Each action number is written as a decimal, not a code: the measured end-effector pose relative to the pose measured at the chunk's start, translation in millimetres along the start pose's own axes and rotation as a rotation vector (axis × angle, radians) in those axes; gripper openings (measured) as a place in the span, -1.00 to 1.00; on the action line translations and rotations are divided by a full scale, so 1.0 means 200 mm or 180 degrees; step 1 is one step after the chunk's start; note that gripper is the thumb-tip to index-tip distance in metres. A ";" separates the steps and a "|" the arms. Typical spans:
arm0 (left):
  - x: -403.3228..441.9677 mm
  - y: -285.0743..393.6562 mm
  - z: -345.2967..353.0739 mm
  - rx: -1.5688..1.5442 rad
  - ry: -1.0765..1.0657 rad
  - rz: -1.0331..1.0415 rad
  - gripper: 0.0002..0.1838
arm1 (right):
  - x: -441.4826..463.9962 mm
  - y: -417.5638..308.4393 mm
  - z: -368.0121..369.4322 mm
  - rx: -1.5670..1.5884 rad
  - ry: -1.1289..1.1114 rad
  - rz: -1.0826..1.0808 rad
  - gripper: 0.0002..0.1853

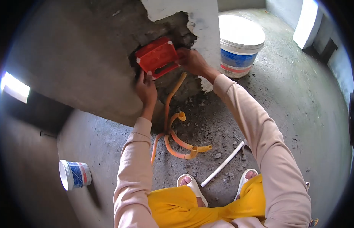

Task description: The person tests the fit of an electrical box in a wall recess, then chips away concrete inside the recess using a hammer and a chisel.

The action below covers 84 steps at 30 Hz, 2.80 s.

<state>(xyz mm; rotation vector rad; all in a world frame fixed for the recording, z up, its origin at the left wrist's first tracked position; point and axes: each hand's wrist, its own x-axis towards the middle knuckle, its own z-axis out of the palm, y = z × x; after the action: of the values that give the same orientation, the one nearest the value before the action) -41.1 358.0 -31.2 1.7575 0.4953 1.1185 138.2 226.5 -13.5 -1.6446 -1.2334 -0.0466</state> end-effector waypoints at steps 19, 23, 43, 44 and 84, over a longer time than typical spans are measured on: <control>-0.03 0.06 -0.02 0.0124 -0.0019 0.0015 -0.51 | -0.01 -0.03 -0.01 -0.0014 -0.0040 0.0020 -0.74; -0.02 0.05 -0.01 -0.0036 -0.0003 0.0073 -0.52 | -0.02 -0.02 -0.01 0.0127 -0.0059 0.0008 -0.75; 0.00 -0.02 -0.02 0.0584 0.0216 0.0540 -0.57 | -0.02 0.05 0.02 0.0191 0.0003 -0.0119 -0.75; -0.01 -0.01 -0.03 0.0631 0.0284 0.0553 -0.57 | -0.01 0.03 0.02 0.0200 -0.0058 -0.0077 -0.74; -0.02 0.02 -0.03 0.0672 0.0214 0.0498 -0.49 | -0.03 -0.02 -0.01 0.0249 -0.0106 -0.0043 -0.77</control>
<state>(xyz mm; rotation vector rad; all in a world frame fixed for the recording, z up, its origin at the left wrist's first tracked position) -48.6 356.3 -28.6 1.9739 0.5402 1.2765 132.5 221.1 -13.3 -1.5749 -1.2563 0.0205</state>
